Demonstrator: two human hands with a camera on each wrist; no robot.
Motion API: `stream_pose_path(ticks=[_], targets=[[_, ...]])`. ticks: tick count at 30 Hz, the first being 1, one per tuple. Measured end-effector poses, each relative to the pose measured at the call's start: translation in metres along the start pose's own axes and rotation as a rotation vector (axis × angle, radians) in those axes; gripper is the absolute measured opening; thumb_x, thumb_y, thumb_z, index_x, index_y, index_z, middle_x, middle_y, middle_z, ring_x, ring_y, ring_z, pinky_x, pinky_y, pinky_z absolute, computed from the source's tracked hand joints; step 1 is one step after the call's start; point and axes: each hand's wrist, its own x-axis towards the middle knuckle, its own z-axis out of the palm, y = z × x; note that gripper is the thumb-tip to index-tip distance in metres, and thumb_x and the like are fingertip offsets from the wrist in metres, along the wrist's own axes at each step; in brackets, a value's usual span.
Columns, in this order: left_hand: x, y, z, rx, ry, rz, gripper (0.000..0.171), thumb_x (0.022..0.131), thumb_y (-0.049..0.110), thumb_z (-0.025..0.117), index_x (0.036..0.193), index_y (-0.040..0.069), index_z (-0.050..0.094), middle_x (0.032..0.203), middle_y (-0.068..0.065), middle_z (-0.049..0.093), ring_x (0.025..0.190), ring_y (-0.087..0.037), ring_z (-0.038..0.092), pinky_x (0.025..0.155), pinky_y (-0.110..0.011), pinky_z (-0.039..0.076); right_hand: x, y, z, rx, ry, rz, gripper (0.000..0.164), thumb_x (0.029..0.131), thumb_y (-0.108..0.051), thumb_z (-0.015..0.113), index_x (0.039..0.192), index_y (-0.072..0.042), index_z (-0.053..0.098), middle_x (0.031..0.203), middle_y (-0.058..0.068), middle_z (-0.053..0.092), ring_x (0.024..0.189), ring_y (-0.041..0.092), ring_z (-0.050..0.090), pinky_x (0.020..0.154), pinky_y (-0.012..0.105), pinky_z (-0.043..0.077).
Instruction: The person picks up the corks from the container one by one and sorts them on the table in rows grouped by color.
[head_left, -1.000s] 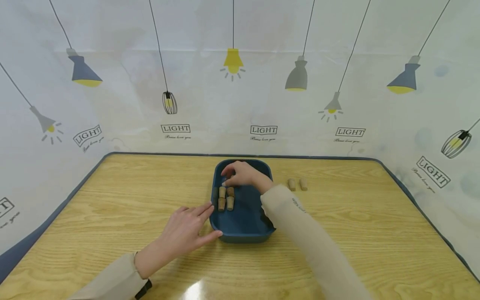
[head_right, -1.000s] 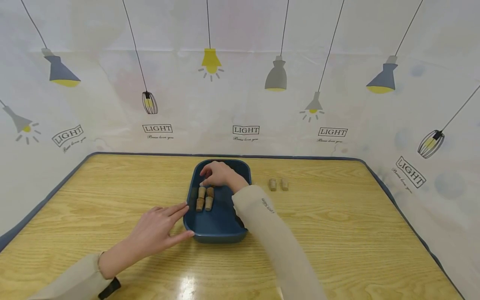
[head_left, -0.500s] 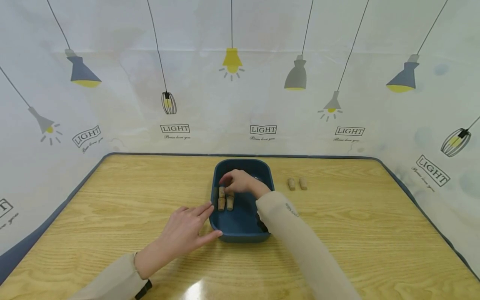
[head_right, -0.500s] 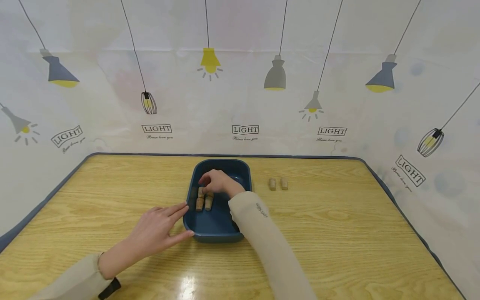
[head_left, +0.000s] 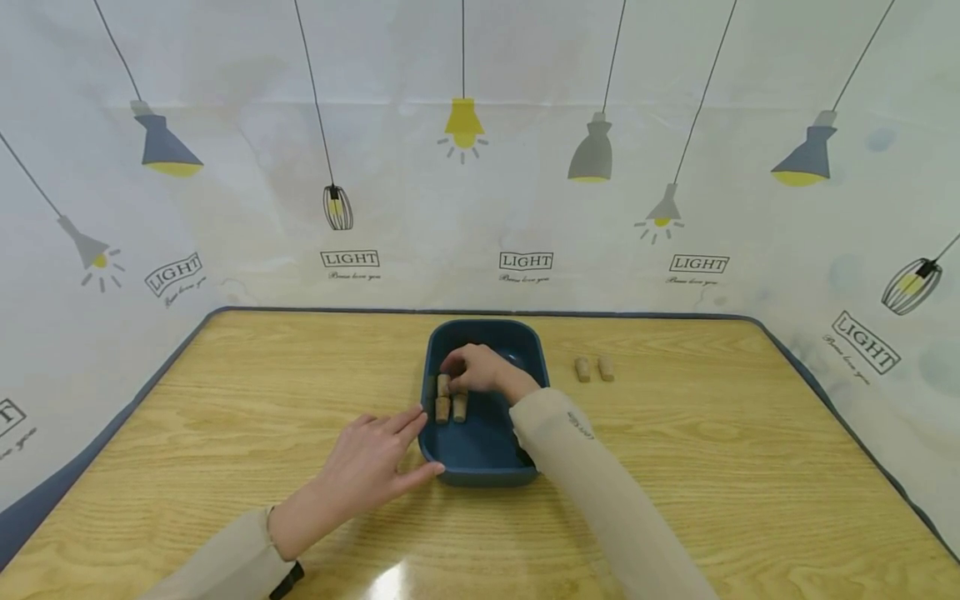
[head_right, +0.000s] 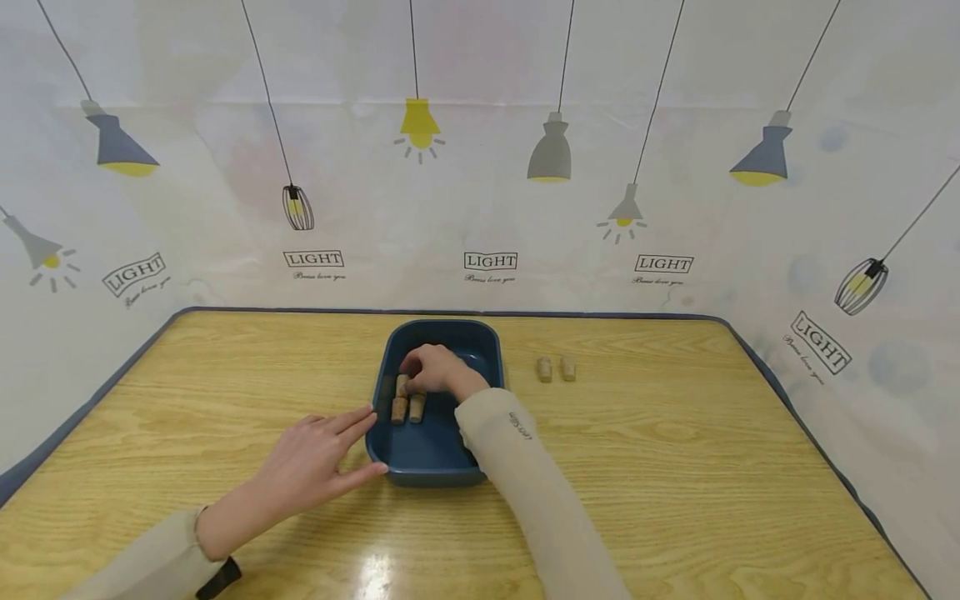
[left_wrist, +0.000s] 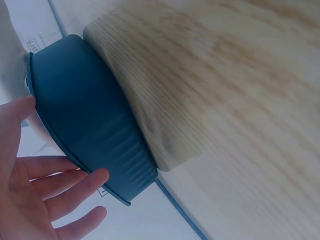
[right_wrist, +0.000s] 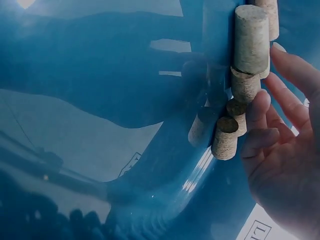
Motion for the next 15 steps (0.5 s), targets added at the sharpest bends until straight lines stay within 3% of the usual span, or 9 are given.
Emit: stream_pose_path(ticks=[15], targets=[[-0.0003,0.0013,-0.0022,-0.007,-0.009,-0.011,0.065,0.079,0.060,0.049,0.113,0.006,0.062,0.114,-0.008,0.057,0.079,-0.020,0.061,0.068,-0.042,0.046,0.0017,0.0004,0.0030,-0.068,-0.014,0.011,0.035,0.079,-0.017,0.066,0.112,-0.007,0.060,0.101,0.003,0.059,0.092,0.015,0.053,0.079,0.029,0.042]])
